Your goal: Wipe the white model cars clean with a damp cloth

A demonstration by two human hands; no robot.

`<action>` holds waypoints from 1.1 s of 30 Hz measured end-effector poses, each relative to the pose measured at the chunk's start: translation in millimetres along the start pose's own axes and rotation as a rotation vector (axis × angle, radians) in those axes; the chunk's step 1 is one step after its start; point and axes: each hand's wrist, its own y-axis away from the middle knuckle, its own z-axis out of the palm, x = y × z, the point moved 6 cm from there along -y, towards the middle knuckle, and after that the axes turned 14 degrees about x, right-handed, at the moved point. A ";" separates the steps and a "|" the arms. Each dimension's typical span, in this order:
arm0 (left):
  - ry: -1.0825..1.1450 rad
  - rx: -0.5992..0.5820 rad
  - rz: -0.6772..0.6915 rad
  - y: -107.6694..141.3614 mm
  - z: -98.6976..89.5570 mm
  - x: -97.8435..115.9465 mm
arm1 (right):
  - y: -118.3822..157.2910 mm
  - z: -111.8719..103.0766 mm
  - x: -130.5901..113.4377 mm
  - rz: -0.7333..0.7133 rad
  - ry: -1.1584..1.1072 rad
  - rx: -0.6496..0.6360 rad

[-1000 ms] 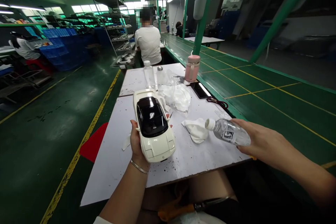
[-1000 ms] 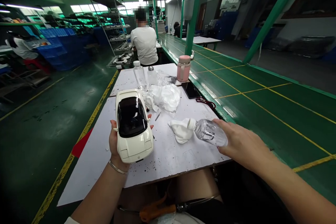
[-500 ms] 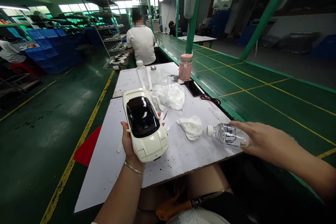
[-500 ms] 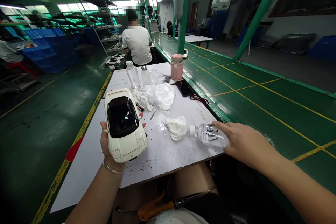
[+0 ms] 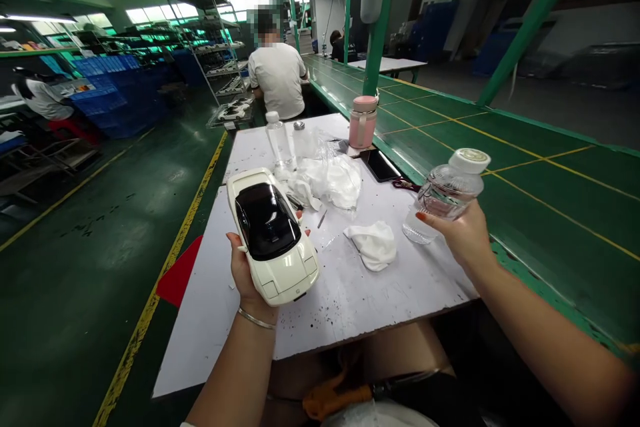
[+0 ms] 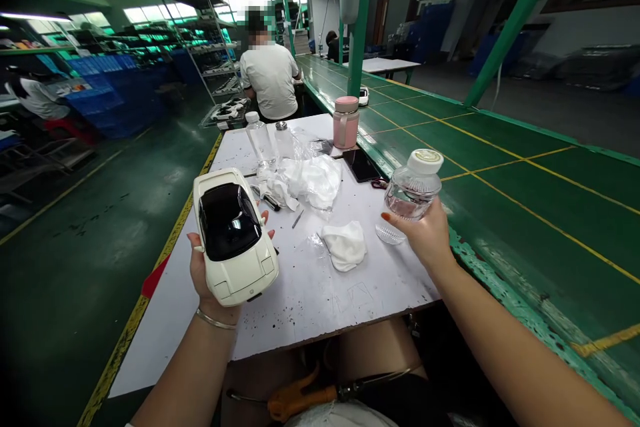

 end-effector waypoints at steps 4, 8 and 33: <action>-0.050 0.016 -0.019 -1.1 -4.9 -0.3 | 27.5 -25.9 -42.5 -0.372 -0.067 0.265; -0.066 -0.007 -0.029 1.2 -4.4 -0.8 | 67.5 3.4 -71.1 -0.754 0.178 -0.112; -0.031 0.146 -0.062 4.3 7.4 -2.7 | 108.3 95.8 -53.0 -0.753 0.128 -0.780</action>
